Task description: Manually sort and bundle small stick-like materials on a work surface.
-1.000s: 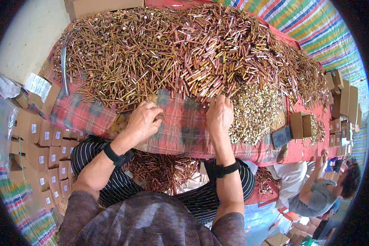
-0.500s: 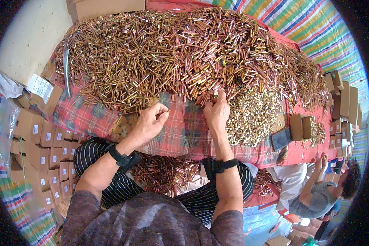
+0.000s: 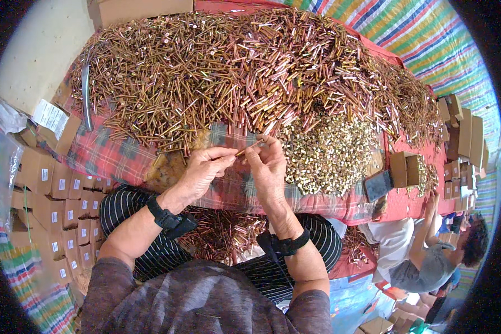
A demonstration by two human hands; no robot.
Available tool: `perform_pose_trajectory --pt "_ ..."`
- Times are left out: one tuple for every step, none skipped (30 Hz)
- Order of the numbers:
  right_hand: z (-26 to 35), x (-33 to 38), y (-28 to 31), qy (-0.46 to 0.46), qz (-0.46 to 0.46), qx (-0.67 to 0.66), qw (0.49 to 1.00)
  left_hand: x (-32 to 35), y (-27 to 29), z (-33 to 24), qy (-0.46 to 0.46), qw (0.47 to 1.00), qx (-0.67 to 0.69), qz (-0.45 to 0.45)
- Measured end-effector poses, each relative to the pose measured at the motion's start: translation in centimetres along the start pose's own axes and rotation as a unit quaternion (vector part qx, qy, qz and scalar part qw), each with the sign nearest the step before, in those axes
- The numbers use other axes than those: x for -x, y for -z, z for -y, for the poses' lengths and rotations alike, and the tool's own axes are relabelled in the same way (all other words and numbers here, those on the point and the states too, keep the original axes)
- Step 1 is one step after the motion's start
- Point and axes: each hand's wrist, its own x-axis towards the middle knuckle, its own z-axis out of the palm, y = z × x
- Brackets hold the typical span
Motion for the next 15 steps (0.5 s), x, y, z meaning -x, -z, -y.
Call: perform_pose_trajectory --pt "0.1 0.2 0.0 -0.03 -0.007 -0.034 0.999 -0.2 0.2 0.4 0.004 0.999 0.044 0.013" --pt "0.1 0.3 0.0 -0.06 -0.015 -0.067 0.996 -0.4 0.4 0.7 0.008 0.996 0.087 0.026" --pt "-0.1 0.4 0.1 -0.06 -0.016 -0.068 0.996 -0.5 0.5 0.9 0.008 0.996 0.087 0.027" --pt "-0.6 0.4 0.3 -0.078 -0.01 -0.117 0.99 -0.6 0.5 1.0 0.008 0.994 0.107 0.031" --pt "-0.8 0.4 0.4 -0.096 -0.004 -0.165 0.982 -0.7 0.6 1.1 0.007 0.991 0.128 0.035" --pt "-0.8 0.5 0.4 -0.096 -0.005 -0.166 0.982 -0.7 0.6 1.1 0.007 0.991 0.127 0.035" --pt "-0.7 0.6 0.3 -0.111 -0.001 -0.179 0.978 -0.6 0.6 1.1 0.005 0.993 0.117 0.033" --pt "-0.8 0.7 0.3 -0.127 0.002 -0.191 0.973 -0.7 0.6 1.2 0.004 0.994 0.107 0.031" --pt "-0.9 0.8 0.3 -0.127 0.0 -0.191 0.973 -0.8 0.6 1.2 0.005 0.994 0.108 0.033" --pt "-1.0 0.9 0.3 -0.139 -0.006 -0.205 0.969 -0.9 0.5 1.0 -0.012 0.997 0.071 0.036" --pt "-1.1 1.1 0.3 -0.152 -0.011 -0.22 0.963 -0.9 0.4 0.9 -0.03 0.998 0.033 0.038" --pt "-1.2 1.2 0.3 -0.151 -0.012 -0.221 0.964 -0.9 0.4 1.1 -0.029 0.998 0.033 0.039" --pt "-1.5 1.4 0.3 -0.118 -0.005 -0.186 0.975 -0.9 0.5 1.4 -0.01 0.997 0.063 0.033" --pt "-1.8 1.5 0.2 -0.084 0.003 -0.151 0.985 -0.9 0.5 1.5 0.01 0.995 0.093 0.026" --pt "-2.2 1.6 0.0 -0.047 -0.009 -0.071 0.996 -0.9 0.4 1.5 0.01 0.995 0.092 0.027"
